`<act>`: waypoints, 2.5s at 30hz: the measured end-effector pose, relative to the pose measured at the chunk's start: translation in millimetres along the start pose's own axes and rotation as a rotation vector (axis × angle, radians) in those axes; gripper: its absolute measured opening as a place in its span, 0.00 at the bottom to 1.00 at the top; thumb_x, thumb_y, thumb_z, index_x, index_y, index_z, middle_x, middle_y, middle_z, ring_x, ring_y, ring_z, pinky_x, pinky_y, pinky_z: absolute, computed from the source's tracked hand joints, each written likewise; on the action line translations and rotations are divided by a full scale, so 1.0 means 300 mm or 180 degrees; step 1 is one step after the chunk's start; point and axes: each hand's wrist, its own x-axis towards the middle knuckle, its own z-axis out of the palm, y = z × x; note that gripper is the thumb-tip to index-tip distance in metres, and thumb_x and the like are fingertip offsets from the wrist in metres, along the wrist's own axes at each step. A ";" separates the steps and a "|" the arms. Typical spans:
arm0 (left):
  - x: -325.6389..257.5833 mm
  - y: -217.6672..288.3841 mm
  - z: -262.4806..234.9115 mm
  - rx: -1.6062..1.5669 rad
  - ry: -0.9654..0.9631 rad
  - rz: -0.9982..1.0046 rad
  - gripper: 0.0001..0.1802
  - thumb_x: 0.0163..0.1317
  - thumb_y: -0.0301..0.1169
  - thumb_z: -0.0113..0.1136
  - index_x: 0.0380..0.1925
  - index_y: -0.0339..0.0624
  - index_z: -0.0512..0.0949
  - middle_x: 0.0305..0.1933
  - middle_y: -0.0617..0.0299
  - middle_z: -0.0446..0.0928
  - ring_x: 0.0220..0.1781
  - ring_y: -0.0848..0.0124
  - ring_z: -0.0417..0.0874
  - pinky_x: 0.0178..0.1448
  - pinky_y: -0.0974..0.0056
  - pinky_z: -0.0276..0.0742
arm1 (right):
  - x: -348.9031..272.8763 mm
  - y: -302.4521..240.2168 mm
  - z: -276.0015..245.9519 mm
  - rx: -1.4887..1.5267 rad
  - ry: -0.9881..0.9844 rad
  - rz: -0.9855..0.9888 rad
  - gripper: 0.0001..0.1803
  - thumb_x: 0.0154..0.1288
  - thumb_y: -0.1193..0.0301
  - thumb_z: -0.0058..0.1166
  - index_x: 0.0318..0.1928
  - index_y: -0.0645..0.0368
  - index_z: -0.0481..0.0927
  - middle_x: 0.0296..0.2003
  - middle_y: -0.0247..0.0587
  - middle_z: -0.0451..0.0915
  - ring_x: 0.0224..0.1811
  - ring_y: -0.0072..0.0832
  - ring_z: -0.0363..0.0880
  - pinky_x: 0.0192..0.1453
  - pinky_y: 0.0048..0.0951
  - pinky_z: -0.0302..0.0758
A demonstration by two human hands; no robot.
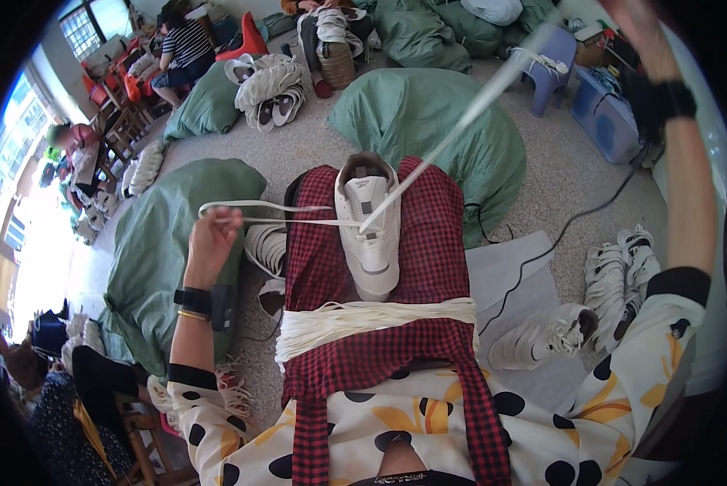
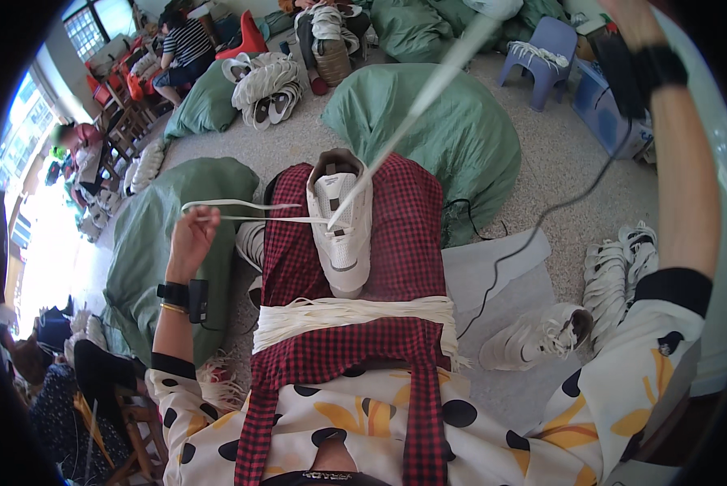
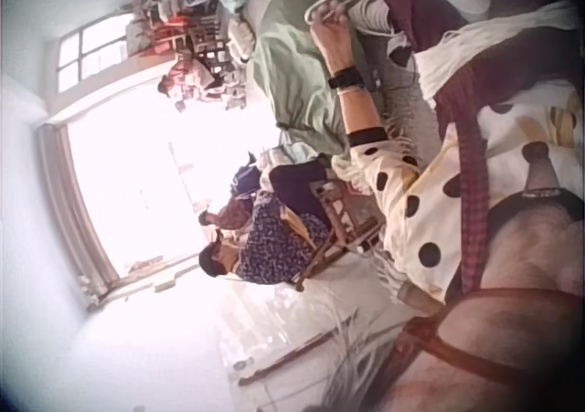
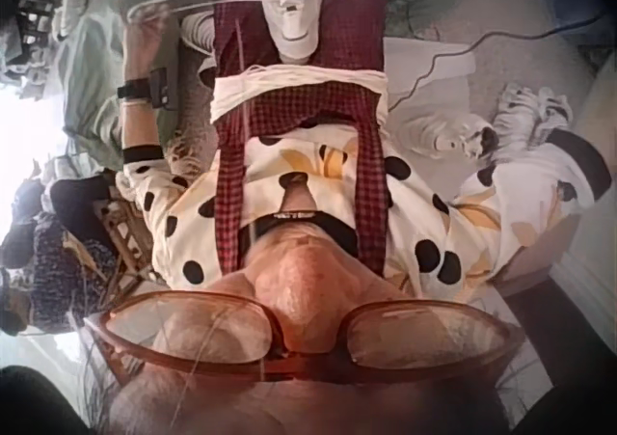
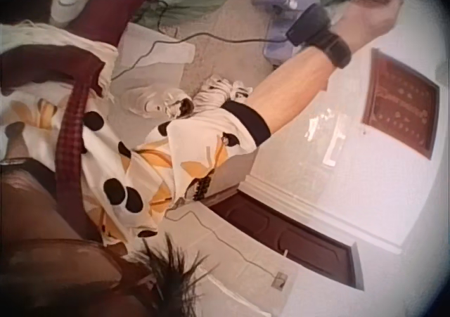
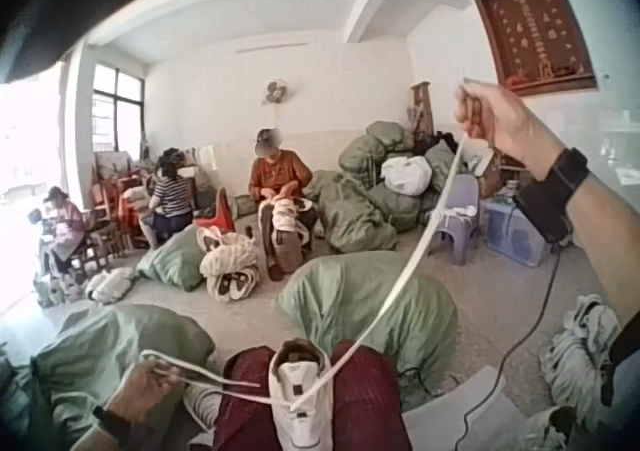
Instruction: The recorder is threading and lacing white athletic shoes.
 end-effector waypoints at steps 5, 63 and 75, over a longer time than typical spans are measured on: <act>-0.081 -0.018 -0.117 0.1453 0.0543 -0.0927 0.20 0.73 0.37 0.53 0.45 0.25 0.76 0.43 0.42 0.82 0.44 0.55 0.87 0.50 0.61 0.86 | -0.224 0.591 -0.352 -0.4580 -0.0555 0.0159 0.16 0.68 0.68 0.50 0.53 0.63 0.76 0.47 0.59 0.80 0.50 0.48 0.80 0.54 0.44 0.76; -0.166 -0.227 0.482 0.1406 -0.0975 0.1237 0.09 0.68 0.22 0.61 0.46 0.35 0.84 0.41 0.62 0.83 0.39 0.78 0.82 0.47 0.71 0.79 | -0.986 0.594 0.555 -0.0294 -0.0877 0.0242 0.04 0.66 0.77 0.62 0.41 0.64 0.85 0.33 0.34 0.84 0.32 0.15 0.80 0.35 0.20 0.78; -0.190 -0.331 0.493 0.2275 -0.1099 0.0682 0.05 0.65 0.25 0.65 0.38 0.34 0.82 0.34 0.66 0.83 0.34 0.82 0.81 0.40 0.75 0.78 | -0.967 0.603 0.575 0.0016 -0.1450 0.1035 0.04 0.63 0.78 0.63 0.36 0.63 0.80 0.31 0.29 0.81 0.34 0.13 0.78 0.38 0.18 0.78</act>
